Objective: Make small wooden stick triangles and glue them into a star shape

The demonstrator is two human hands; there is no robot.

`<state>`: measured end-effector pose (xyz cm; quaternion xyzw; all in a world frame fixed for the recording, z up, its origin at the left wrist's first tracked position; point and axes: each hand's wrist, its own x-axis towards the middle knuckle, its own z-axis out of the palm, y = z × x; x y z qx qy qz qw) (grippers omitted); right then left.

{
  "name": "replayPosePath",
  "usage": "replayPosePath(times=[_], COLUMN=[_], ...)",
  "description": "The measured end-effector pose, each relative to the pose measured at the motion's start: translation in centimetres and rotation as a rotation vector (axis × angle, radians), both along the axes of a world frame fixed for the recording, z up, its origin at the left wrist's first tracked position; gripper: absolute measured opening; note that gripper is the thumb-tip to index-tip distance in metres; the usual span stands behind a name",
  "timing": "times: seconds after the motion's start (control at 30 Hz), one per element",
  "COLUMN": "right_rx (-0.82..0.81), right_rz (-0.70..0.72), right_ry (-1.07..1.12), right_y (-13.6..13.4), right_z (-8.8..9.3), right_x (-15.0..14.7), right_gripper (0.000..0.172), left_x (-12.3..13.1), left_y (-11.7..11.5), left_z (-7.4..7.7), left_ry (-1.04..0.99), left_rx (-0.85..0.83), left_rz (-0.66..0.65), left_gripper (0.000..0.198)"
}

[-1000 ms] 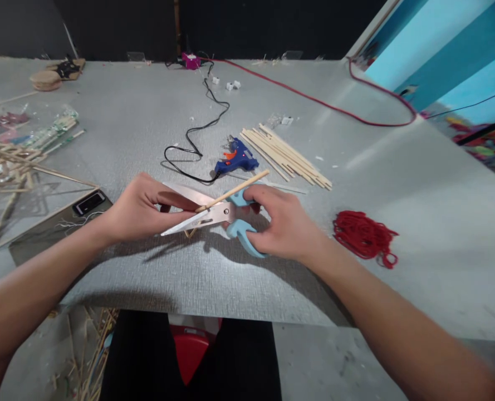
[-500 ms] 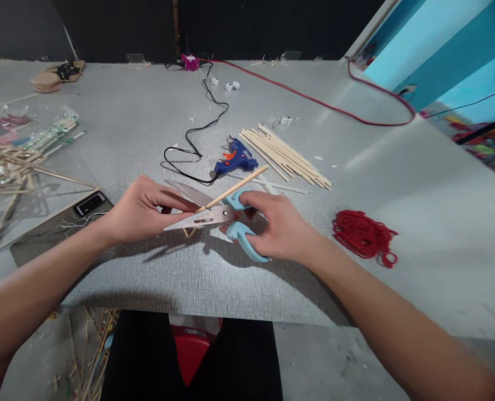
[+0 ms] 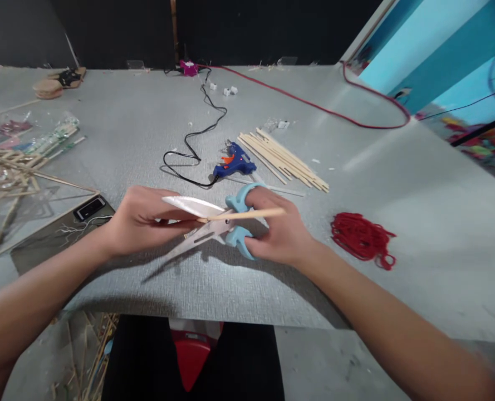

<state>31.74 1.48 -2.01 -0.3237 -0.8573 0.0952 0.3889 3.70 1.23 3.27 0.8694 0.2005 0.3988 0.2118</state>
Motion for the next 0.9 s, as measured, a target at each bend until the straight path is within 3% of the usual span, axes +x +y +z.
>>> replayPosePath(times=[0.17, 0.37, 0.63, 0.83, 0.9], right_rx=[0.111, 0.192, 0.232, 0.118, 0.089], right_rz=[0.047, 0.044, 0.043, 0.027, 0.025], right_ry=[0.009, 0.015, 0.057, 0.064, 0.077], right_y=[0.1, 0.0, 0.0, -0.8, -1.0], right_z=[-0.1, -0.2, -0.4, 0.3, 0.5], right_x=[0.4, 0.3, 0.0, -0.3, -0.5], right_gripper=[0.034, 0.032, 0.028, 0.018, 0.016], left_x=[0.1, 0.1, 0.0, 0.5, 0.6], left_y=[-0.7, -1.0, -1.2, -1.0, -0.9], left_z=[0.8, 0.8, 0.7, 0.7, 0.6], left_ry=[0.052, 0.073, 0.108, 0.013, -0.008], left_rx=[0.129, -0.024, -0.093, 0.145, 0.153], left_rz=[-0.050, -0.050, -0.016, -0.106, -0.115], left_gripper=[0.016, 0.013, 0.010, 0.011, 0.008])
